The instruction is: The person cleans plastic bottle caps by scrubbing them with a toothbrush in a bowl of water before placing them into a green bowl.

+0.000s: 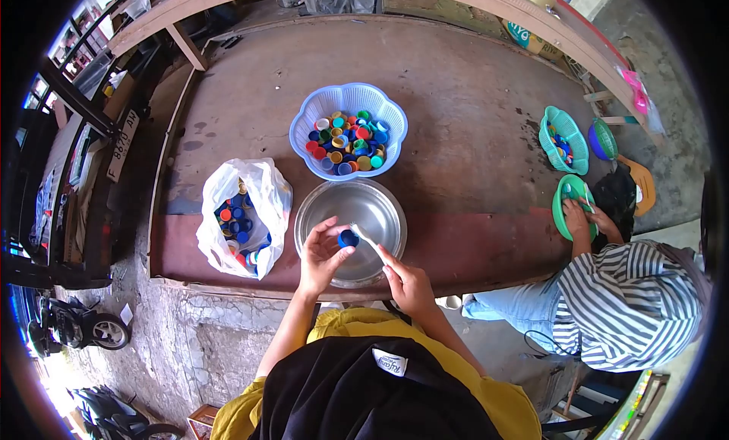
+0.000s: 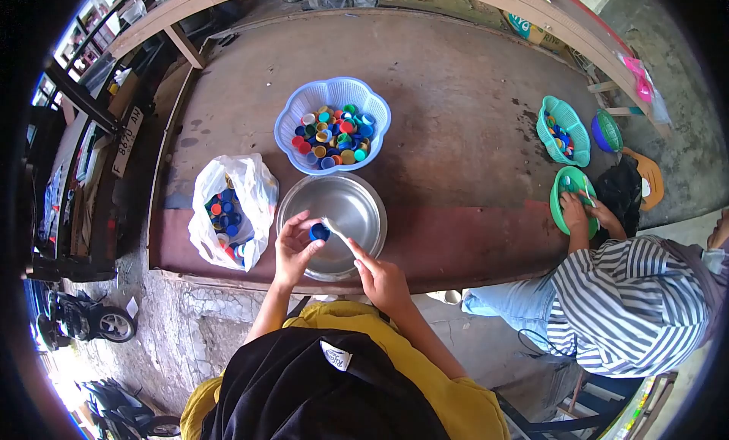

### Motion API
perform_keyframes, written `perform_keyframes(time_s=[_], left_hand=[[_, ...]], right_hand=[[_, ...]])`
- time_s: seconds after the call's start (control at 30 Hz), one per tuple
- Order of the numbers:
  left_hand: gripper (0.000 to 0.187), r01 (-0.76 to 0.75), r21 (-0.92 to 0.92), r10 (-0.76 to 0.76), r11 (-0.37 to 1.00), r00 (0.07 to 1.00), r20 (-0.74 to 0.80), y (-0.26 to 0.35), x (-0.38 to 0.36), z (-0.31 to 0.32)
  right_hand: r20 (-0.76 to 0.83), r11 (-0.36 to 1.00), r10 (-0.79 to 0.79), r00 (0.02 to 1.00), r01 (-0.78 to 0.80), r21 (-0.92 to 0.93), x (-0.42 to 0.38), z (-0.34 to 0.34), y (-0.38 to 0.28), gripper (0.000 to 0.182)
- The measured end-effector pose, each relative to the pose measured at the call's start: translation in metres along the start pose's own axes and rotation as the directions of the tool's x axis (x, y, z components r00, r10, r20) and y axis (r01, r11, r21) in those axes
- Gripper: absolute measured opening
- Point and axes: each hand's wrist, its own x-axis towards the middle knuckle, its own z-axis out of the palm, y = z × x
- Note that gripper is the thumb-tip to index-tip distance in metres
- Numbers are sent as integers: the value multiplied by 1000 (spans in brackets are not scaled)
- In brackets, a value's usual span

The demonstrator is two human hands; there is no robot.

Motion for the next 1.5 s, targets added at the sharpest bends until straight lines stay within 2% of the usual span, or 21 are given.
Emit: perform_keyframes(time_s=[0.13, 0.23, 0.33, 0.43, 0.47, 0.5, 0.57, 0.6, 0.67, 0.77, 0.83, 0.87, 0.97, 1.0, 1.1, 1.13, 1.17, 1.2, 1.27, 1.37, 1.5], left_hand=[[73, -13, -121, 3, 993, 997, -82, -2, -9, 2], [75, -26, -117, 19, 993, 998, -63, -5, -13, -5], [72, 23, -90, -24, 996, 1000, -12, 2, -15, -7], [77, 6, -51, -5, 999, 1000, 28, 6, -16, -9], [80, 11, -39, -11, 999, 1000, 14, 9, -17, -8], [81, 39, -73, -36, 997, 999, 35, 12, -17, -8], [82, 96, -139, -86, 986, 993, 77, 17, -16, -9], [80, 109, -91, -102, 990, 991, 82, 18, -17, -10], [78, 134, -2, -133, 991, 987, 87, 17, -17, -12], [77, 118, -79, -106, 990, 985, 136, 17, -13, -17], [57, 99, -93, -81, 991, 981, 176, 19, -11, -15], [50, 97, -80, -79, 992, 975, 207, 19, -10, -15], [34, 64, -38, -54, 997, 974, 219, 11, -11, -15], [33, 63, -50, -51, 997, 976, 214, 11, -11, -12], [32, 33, -51, -21, 998, 976, 216, 6, -10, -7], [32, 56, -69, -38, 996, 972, 232, -1, -10, -10], [32, 80, -88, -56, 993, 968, 247, -7, -10, -13], [32, 64, 8, -64, 998, 959, 275, -4, -7, -12], [33, 73, -103, -47, 992, 971, 234, 0, -6, -5], [35, 54, -129, -23, 990, 972, 235, -3, 2, -6], [34, 43, -181, -1, 983, 974, 228, -4, 17, 0]], right_hand=[[11, 1000, 0, 1000, 0, 27, -6, 7, -6, 47], [-204, 983, -149, 968, 167, 72, -10, 14, -13, 47], [55, 981, -191, 980, 192, -13, -24, 13, -13, 46], [-116, 988, -155, 981, 156, -1, -14, 5, -9, 45], [-169, 999, -24, 985, 31, 41, -13, 0, -10, 36], [-119, 1000, 13, 993, -16, -26, -15, -8, -16, 38], [85, 984, -170, 982, 174, -42, -24, -4, -10, 38], [136, 990, -133, 982, 139, -37, -26, -3, -13, 39], [20, 994, -99, 995, 100, -47, -20, -13, -13, 40], [-174, 993, -112, 978, 106, -43, -12, -25, -12, 48], [25, 968, -250, 968, 250, -22, -20, -21, -13, 49], [127, 963, -211, 969, 229, -146, -24, -17, -13, 49], [-170, 984, -176, 970, 167, -64, -11, -16, -3, 51], [-184, 996, -61, 981, 47, -81, -10, -24, -10, 53], [25, 962, -261, 965, 263, -71, -17, -16, -9, 43], [93, 979, -168, 981, 177, -101, -21, -12, -7, 41], [-16, 981, -170, 985, 168, -98, -17, -11, -3, 42], [-119, 983, -170, 978, 159, -93, -9, -14, -2, 42], [-252, 995, -92, 964, 82, -49, -2, -24, -8, 43], [106, 954, -152, 983, 174, -243, -10, -20, -7, 41], [-294, 971, -239, 925, 220, -98, 15, -12, 0, 48]])
